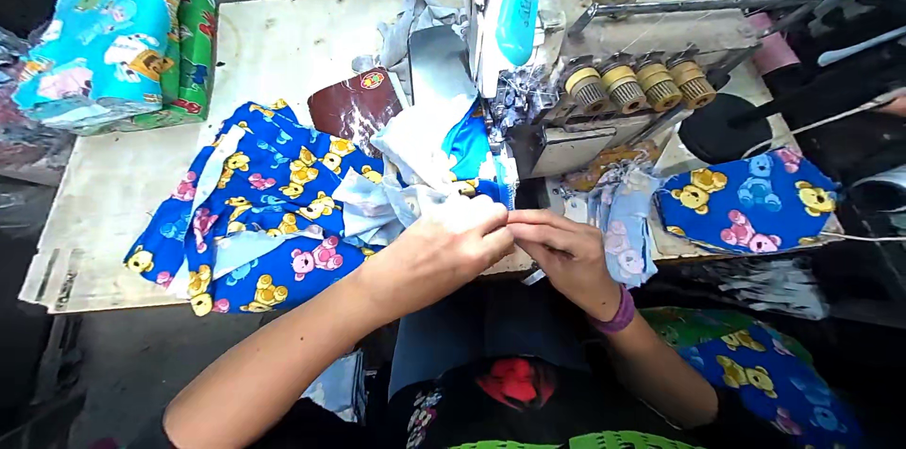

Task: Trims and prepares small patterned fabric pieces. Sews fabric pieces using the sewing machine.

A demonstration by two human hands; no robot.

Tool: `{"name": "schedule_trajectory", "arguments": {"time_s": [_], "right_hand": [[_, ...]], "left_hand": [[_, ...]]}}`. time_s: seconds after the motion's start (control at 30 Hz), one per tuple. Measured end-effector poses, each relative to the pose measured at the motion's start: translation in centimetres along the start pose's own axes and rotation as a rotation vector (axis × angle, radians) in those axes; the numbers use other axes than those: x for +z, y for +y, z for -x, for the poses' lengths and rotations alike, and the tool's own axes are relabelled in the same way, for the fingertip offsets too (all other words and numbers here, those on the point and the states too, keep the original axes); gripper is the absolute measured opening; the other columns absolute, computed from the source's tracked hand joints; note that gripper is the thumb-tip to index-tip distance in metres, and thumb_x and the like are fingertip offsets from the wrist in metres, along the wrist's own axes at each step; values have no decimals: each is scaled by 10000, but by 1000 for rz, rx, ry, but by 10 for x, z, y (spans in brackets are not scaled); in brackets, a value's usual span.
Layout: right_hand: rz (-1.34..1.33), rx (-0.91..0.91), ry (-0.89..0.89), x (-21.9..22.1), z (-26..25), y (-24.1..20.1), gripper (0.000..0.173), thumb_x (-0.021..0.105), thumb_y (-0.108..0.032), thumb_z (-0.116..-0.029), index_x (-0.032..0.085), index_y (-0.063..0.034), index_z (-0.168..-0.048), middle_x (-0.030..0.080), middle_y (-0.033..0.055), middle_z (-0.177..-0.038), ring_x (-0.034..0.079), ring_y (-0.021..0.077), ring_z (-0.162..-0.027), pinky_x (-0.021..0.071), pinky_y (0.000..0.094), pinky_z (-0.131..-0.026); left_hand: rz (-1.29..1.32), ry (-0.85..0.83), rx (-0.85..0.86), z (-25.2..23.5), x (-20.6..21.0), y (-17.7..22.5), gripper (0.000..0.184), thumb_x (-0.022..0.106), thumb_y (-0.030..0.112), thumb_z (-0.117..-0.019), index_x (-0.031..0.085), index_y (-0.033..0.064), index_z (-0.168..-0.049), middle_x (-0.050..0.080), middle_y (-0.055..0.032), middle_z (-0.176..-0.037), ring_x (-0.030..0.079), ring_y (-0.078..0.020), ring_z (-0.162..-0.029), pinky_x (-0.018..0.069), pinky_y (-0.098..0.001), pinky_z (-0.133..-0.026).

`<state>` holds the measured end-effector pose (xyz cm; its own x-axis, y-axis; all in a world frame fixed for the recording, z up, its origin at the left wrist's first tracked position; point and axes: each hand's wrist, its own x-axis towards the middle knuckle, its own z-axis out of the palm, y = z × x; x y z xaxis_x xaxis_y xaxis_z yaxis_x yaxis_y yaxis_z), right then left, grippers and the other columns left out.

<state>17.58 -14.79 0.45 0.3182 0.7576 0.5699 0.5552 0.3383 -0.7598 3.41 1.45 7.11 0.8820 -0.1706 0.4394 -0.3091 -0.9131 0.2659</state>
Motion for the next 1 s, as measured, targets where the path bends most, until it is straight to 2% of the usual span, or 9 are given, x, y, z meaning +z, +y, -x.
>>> {"name": "schedule_trajectory", "arguments": {"time_s": [0.1,0.3,0.5,0.63,0.73,0.8,0.87,0.9,1.0], "right_hand": [[-53,30,35,2,-1,0,111,675,-44,-971,769,7,-1003,757,98,-1099,701,15,-987,561,131,-828],[-46,33,90,1,-33,-1,77,699,-21,-935,771,-8,-957,767,64,-1036,707,13,-843,578,145,-703],[-67,107,157,11,-28,0,78,705,-5,-916,777,-24,-938,772,42,-1028,694,-5,-801,569,137,-677],[468,31,77,22,-50,-21,128,657,-11,-938,767,-12,-1003,769,107,-974,729,113,-828,572,217,-701],[864,-41,-51,43,-74,-34,202,658,6,-897,784,-20,-1053,748,149,-853,675,279,-581,476,387,-446],[903,-53,-93,51,-83,-35,168,667,-57,-939,756,-11,-1073,729,168,-877,646,301,-548,432,401,-412],[749,-79,-94,47,-78,-36,285,658,-176,-993,727,7,-1200,740,182,-1083,699,271,-679,509,371,-501],[634,-78,-77,43,-71,-37,369,612,-264,-1026,697,23,-1243,736,174,-1084,713,256,-750,548,365,-570],[605,28,-37,29,-53,-45,603,356,-504,-1087,581,32,-1247,658,128,-841,647,229,-651,512,379,-520]], "left_hand": [[110,160,-38,-4,1,-25,181,615,99,-990,746,-2,-918,725,-135,-928,700,-249,-1005,544,-345,-937],[52,197,-166,-14,-3,-81,206,629,139,-986,787,13,-1023,738,-156,-1015,688,-271,-1051,520,-366,-962],[-34,182,-181,-15,1,-81,247,588,150,-987,796,40,-1065,747,-162,-1142,650,-365,-1202,480,-428,-1066],[-66,140,-272,-28,-2,-96,277,545,156,-994,786,22,-1028,734,-178,-1166,632,-393,-1218,467,-484,-1069],[-113,23,-393,-40,-5,-111,321,463,144,-1033,732,-19,-1094,693,-183,-1233,588,-388,-1262,442,-523,-1071],[-124,-45,-520,-43,-5,-115,370,409,160,-1072,680,-29,-1240,632,-192,-1364,530,-393,-1346,399,-563,-1105],[-89,-41,-586,-36,-4,-113,385,399,134,-1078,611,-77,-1321,548,-255,-1447,435,-435,-1422,343,-557,-1167],[-31,-27,-645,-31,-7,-105,406,394,133,-1082,560,-97,-1372,471,-285,-1510,362,-444,-1472,303,-541,-1203],[111,137,-774,-9,-9,-71,485,381,176,-1098,425,-111,-1487,325,-310,-1602,261,-418,-1532,232,-494,-1246]]}}
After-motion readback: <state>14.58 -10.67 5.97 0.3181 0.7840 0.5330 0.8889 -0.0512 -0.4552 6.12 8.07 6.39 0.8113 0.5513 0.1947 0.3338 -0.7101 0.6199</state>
